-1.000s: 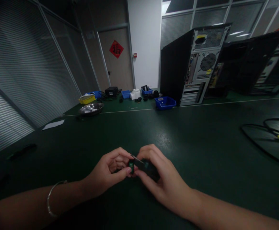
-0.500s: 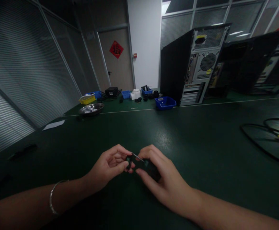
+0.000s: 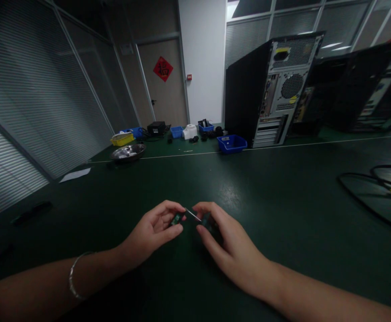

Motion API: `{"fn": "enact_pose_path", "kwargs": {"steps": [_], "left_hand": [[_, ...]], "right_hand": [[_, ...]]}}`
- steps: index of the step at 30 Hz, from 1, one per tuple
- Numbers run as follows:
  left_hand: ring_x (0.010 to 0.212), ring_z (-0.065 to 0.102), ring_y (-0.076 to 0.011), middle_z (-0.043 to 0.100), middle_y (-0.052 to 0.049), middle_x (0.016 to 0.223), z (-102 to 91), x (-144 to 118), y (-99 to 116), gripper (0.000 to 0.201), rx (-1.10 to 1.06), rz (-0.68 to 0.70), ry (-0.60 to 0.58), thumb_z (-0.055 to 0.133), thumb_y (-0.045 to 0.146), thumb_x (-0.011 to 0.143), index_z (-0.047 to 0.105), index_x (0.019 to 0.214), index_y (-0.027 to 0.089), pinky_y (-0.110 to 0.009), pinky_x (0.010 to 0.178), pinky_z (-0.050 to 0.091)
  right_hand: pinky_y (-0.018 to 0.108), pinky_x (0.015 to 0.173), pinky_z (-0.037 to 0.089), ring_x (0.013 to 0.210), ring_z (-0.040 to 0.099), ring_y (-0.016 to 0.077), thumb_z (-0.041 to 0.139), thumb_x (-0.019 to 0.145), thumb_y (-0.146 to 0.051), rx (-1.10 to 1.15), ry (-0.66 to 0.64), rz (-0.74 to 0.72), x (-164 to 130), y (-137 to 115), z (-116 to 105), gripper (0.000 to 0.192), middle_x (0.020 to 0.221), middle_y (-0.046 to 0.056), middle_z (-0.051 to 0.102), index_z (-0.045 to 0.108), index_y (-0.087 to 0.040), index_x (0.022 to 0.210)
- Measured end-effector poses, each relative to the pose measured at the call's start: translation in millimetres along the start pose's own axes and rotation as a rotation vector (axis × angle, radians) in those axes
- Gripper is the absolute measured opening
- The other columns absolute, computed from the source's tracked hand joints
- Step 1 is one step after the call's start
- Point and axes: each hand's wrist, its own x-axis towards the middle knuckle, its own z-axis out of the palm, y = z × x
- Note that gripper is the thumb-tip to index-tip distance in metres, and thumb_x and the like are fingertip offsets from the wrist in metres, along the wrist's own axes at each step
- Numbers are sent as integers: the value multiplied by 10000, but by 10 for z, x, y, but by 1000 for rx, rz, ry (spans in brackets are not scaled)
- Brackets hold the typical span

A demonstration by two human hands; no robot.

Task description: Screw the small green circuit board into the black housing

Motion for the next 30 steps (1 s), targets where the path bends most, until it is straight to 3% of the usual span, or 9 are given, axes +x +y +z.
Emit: {"fn": "enact_pose_path", "kwargs": {"steps": [5,8,21,30], "left_hand": [[1063,573,-190,576,-61,1099,-19,-5,-15,263,127,84,60,635,206,832,644,1095,196,-355,956,450],[1075,586,-196,620,-62,1101,-35,-8,-8,293,122,48,82,652,220,823,621,1113,192,-367,975,450],[1027,577,-201,620,-75,1058,-35,-36,33,205,357,201,99,659,241,825,693,1023,200,-344,917,467],[912,610,-184,630,-62,945,-31,-13,41,188,212,124,73,698,200,783,727,968,190,-317,823,492]], "right_hand": [[305,814,498,947,580,171,490,930,-176,-13,-10,-71,19,19,-5,258,1056,44,602,529,-250,1175],[319,818,505,954,588,184,499,922,-173,6,-18,-81,22,10,-13,265,1059,59,609,554,-240,1172],[325,791,511,918,597,178,507,911,-144,19,-64,-84,27,-12,-17,245,1007,65,618,599,-208,1129],[327,791,512,924,601,181,519,900,-130,42,-52,-120,17,-27,-22,267,1012,68,630,601,-215,1140]]}}
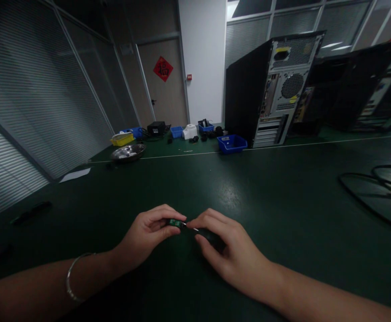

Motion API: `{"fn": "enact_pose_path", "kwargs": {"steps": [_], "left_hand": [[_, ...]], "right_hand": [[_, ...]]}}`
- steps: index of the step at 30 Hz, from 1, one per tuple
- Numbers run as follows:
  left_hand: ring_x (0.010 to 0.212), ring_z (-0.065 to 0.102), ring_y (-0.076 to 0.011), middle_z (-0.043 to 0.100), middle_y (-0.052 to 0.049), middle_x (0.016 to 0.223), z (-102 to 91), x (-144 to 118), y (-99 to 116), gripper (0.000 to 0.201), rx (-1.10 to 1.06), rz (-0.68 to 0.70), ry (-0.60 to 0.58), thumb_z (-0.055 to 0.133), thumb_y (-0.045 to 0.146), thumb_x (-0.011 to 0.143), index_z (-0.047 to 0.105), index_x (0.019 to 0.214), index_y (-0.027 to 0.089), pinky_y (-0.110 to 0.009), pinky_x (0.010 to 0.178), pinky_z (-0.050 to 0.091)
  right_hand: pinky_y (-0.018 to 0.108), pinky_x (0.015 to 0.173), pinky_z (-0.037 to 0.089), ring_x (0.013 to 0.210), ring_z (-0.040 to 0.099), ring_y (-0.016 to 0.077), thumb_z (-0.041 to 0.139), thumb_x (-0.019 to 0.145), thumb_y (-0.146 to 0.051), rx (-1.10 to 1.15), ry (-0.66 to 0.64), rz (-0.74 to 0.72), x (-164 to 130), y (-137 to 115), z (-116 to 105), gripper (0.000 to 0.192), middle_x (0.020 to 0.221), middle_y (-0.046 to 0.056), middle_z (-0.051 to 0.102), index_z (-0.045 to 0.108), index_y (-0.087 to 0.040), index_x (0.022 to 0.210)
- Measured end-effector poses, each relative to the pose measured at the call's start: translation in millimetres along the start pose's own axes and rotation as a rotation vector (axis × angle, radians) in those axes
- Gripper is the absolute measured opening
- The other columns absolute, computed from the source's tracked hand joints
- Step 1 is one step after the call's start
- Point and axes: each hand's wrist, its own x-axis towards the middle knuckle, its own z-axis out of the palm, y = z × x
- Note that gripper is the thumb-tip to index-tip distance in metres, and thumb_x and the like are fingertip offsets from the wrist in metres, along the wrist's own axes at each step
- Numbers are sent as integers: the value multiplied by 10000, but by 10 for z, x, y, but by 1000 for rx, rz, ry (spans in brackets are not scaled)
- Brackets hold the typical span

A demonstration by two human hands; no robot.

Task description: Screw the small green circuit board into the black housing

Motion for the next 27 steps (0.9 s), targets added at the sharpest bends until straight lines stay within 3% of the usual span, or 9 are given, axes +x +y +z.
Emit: {"fn": "enact_pose_path", "kwargs": {"steps": [16,22,27], "left_hand": [[817,601,-137,618,-38,911,18,16,-3,201,-227,-113,-97,728,166,740,730,940,175,-278,759,497],[983,613,-184,664,-66,1025,26,14,-2,286,-268,-200,-11,710,217,776,676,1055,163,-320,892,469],[922,623,-155,679,-86,1006,28,32,-61,284,-391,-223,31,530,298,918,647,1122,138,-325,903,460]], "right_hand": [[312,777,510,909,605,173,517,903,-124,60,-33,-40,-1,-19,-15,273,1001,67,640,592,-210,1152],[317,773,518,900,614,184,516,911,-166,-10,14,38,-1,23,-8,283,1022,70,643,576,-223,1182],[325,849,502,965,604,180,495,921,-153,17,-30,24,11,-13,-23,302,1052,66,628,573,-226,1203]]}}
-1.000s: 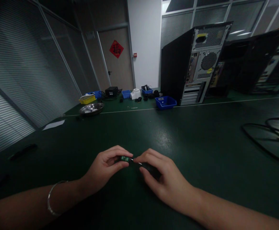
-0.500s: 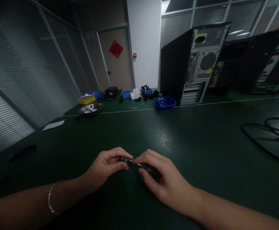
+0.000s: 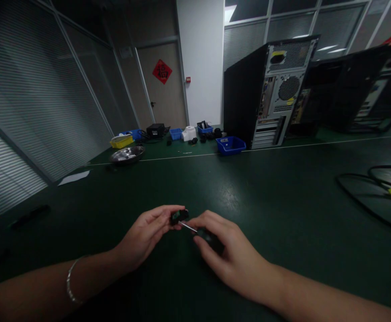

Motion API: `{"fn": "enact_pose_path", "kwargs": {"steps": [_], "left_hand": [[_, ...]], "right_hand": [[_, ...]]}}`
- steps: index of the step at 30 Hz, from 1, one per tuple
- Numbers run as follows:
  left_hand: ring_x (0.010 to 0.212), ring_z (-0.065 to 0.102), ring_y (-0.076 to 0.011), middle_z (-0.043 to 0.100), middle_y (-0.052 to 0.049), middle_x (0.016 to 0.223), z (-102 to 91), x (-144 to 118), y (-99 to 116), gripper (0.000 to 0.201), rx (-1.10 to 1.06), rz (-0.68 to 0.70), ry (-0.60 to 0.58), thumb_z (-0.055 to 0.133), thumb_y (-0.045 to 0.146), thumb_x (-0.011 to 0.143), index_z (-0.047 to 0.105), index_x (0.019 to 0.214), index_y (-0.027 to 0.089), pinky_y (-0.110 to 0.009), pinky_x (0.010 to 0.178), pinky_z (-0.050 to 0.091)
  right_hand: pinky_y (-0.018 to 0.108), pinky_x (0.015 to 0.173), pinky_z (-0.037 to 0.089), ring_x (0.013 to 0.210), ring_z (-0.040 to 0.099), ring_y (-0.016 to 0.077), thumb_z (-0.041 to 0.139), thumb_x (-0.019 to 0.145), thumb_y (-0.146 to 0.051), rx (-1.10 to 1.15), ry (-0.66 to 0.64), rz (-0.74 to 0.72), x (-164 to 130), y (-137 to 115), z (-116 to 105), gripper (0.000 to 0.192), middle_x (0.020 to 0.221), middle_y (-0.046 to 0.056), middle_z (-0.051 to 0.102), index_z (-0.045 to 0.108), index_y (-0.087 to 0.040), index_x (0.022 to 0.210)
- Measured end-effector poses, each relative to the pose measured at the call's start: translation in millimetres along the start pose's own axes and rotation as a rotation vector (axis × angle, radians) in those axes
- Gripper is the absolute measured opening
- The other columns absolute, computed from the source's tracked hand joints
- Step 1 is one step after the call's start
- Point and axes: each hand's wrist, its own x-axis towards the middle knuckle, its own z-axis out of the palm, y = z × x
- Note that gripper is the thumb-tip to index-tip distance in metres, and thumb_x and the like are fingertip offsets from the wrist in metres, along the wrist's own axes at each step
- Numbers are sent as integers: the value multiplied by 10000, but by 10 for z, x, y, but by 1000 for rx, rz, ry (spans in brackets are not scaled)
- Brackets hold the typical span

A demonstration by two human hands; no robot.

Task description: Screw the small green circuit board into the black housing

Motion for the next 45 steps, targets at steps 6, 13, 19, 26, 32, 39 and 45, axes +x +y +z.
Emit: {"fn": "enact_pose_path", "kwargs": {"steps": [6,13,19,26,32,39,45], "left_hand": [[910,644,-161,627,-54,1037,-2,-5,-9,348,-60,-9,-123,661,177,828,562,1162,182,-352,873,491],[995,603,-140,641,-36,1009,24,-20,23,279,-14,-11,-150,698,116,777,614,1040,158,-280,907,444],[894,616,-126,643,-26,946,-6,11,19,195,32,47,-20,708,137,773,594,931,143,-261,821,467],[962,617,-157,633,-21,962,1,-27,12,219,172,154,-35,710,134,773,611,962,183,-310,878,485],[900,637,-163,639,-43,932,-16,-38,18,130,330,226,-28,715,163,770,710,900,162,-303,822,509],[807,674,-127,681,-23,870,1,-35,19,169,103,115,-35,769,103,692,716,849,140,-249,757,536],[762,690,-137,722,-42,850,44,-31,21,179,-6,55,-64,764,124,707,699,873,123,-255,725,544]], "right_hand": [[321,835,507,956,602,170,492,922,-133,27,-6,-34,11,-34,0,312,1045,63,627,584,-233,1203],[315,848,498,973,591,165,504,919,-140,16,4,-32,-12,-22,5,343,1075,57,618,543,-242,1245],[305,812,493,935,584,159,498,926,-146,3,8,6,-13,-11,2,292,1027,52,618,573,-224,1197],[308,770,496,899,588,165,492,923,-152,-8,0,36,-1,10,7,265,997,61,603,614,-213,1149],[306,751,499,881,593,166,495,915,-142,-13,-13,34,-8,9,10,274,989,64,604,619,-211,1150],[303,812,492,935,589,153,500,924,-130,44,-11,-21,-9,-5,-9,294,1018,52,620,593,-229,1185],[298,820,489,946,587,148,497,925,-118,72,-20,-53,-29,-23,-19,317,1035,46,621,575,-238,1208]]}}
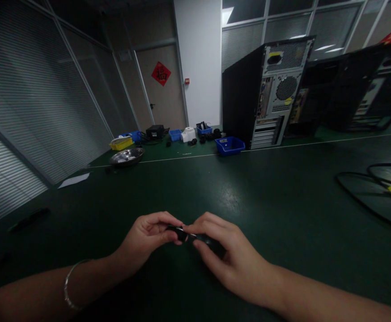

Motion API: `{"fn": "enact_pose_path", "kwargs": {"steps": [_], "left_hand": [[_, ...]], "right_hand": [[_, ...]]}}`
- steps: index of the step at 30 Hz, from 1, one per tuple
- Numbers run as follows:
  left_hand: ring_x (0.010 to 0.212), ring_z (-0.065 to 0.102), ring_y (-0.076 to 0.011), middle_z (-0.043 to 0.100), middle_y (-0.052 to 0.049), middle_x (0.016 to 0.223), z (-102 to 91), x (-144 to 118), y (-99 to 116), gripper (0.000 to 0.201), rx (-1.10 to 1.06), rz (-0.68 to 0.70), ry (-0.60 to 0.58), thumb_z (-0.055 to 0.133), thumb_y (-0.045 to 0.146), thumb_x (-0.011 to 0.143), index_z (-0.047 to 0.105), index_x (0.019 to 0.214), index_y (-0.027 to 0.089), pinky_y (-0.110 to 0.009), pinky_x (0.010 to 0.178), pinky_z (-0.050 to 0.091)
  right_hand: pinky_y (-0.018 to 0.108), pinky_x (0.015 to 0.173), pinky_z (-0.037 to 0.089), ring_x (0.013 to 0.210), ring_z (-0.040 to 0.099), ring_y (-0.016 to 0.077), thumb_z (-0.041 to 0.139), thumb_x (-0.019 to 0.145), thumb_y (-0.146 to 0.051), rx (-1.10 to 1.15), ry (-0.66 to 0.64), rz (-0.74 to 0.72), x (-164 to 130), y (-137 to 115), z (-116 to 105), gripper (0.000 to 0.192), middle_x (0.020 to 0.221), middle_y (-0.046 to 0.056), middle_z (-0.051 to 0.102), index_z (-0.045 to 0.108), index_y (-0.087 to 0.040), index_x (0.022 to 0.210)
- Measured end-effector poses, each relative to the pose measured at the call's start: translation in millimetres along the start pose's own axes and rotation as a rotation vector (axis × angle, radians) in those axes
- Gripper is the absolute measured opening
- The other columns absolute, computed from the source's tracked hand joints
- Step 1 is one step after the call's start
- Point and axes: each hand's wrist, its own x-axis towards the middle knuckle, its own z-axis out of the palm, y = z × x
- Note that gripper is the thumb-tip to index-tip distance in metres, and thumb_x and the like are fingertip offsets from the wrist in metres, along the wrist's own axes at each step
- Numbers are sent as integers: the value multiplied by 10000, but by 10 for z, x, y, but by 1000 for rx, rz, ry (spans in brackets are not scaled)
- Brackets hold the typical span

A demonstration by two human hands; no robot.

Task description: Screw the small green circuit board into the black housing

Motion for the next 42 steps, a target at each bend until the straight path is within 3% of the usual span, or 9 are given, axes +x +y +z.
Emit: {"fn": "enact_pose_path", "kwargs": {"steps": [6,11,14,17,22,26,33,42], "left_hand": [[784,670,-143,707,-51,858,-20,9,44,112,148,22,51,680,169,798,693,902,129,-273,737,525],[943,622,-185,703,-56,943,-20,-22,71,131,623,145,-199,669,209,815,729,928,182,-338,885,455],[998,599,-186,720,-42,968,-21,-25,60,162,778,240,-300,639,199,842,717,983,207,-355,949,402],[1061,577,-195,702,-48,1054,-35,-23,50,231,791,274,-318,644,189,835,687,1059,221,-365,978,388],[1143,531,-211,620,-57,1201,-38,-48,78,417,756,215,-271,673,182,802,587,1205,246,-378,1006,385],[1047,557,-218,611,-69,1100,-8,-73,86,355,790,139,-209,710,205,759,586,1091,192,-373,935,427],[992,584,-183,621,-57,1022,-5,-64,61,245,658,78,-232,531,133,870,498,1110,171,-339,911,426],[1014,556,-220,630,-65,1024,2,-70,105,238,784,79,-248,549,184,865,532,1102,178,-373,925,394]], "right_hand": [[311,821,488,948,590,159,494,931,-145,-36,96,40,13,25,-8,272,1029,44,625,578,-237,1173],[302,795,498,932,596,161,506,928,-174,-72,131,61,12,42,-5,232,1012,40,625,586,-243,1136],[293,785,501,917,602,158,503,928,-173,-72,139,44,7,39,3,227,997,40,630,588,-237,1128],[296,788,502,918,606,164,504,926,-172,-66,141,42,10,38,9,211,991,46,634,593,-227,1110],[327,806,499,934,604,188,496,930,-193,-62,133,68,18,57,4,214,1010,60,634,590,-222,1120],[328,812,495,946,596,191,507,918,-184,-55,72,118,25,56,-5,201,1042,60,622,580,-221,1101],[324,872,480,978,590,174,511,845,-52,-42,-148,83,17,-26,2,381,1071,44,616,534,-229,1181],[322,842,489,937,608,173,590,840,-134,-81,-164,110,1,3,27,355,1061,32,631,549,-246,1174]]}}
